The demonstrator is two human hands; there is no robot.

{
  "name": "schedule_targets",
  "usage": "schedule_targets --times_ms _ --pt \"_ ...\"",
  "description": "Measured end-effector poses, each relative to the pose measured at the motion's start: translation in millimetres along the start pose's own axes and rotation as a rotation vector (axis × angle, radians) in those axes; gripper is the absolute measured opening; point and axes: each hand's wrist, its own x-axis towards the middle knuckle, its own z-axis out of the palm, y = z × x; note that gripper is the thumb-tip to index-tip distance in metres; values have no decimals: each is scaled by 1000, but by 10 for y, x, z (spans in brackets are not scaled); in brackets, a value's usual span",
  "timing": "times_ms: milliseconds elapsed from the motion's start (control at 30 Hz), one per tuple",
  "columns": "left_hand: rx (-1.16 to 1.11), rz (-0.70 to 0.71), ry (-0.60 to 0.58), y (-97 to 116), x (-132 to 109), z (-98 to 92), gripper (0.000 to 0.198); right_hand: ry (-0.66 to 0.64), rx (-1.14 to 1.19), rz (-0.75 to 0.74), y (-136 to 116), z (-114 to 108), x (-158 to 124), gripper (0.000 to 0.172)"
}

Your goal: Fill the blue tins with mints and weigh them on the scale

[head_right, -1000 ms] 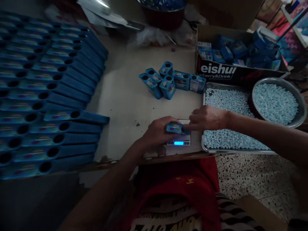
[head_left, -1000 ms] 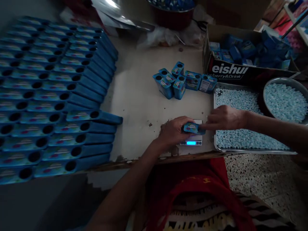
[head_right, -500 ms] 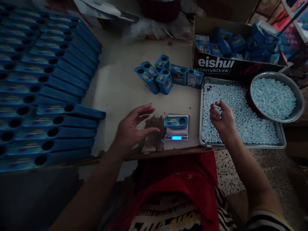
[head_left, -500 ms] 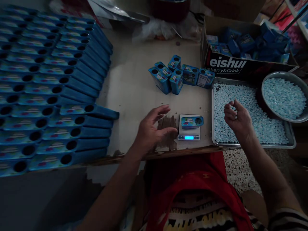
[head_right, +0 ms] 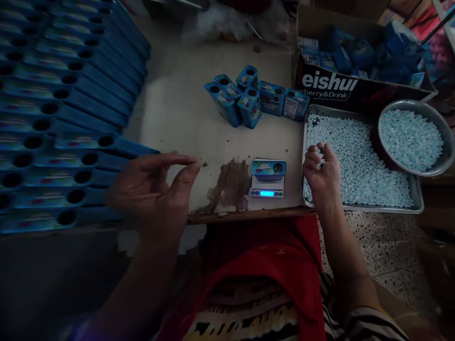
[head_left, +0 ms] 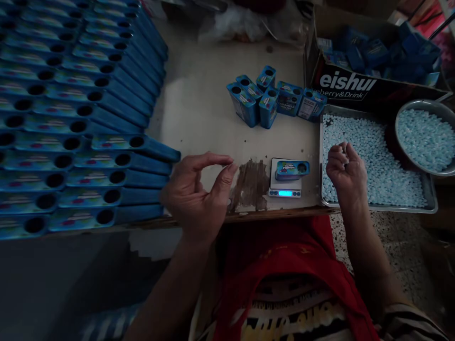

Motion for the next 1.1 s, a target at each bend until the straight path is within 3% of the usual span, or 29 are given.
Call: schedule_targets --times_ms 267,400,533,700,767,900,967,1100 --pt "105 135 -86 70 -96 79 19 -37 124 -59 39 240 54 22" --pt "188 149 -166 80 -125 101 34 -71 130 -103 46 296 34 18" --pt "198 71 -268 26 -165 186 58 -86 59 -168 88 369 -30 18" --pt "142 -108 -431 -186 -277 476 85 -64 50 -113 33 292 -17 23" --pt "82 -155 -505 -226 -293 605 81 -23 64 -95 -53 205 3 26" --pt "46 -194 -625 -34 -198 814 40 57 12 -180 -204 113 -54 28" --pt "39 -116 -638 160 -117 932 34 80 -21 -255 -243 147 -125 30" --pt "-1 63 -667 464 -36 1283 39 112 -14 -436 -307 273 -237 35"
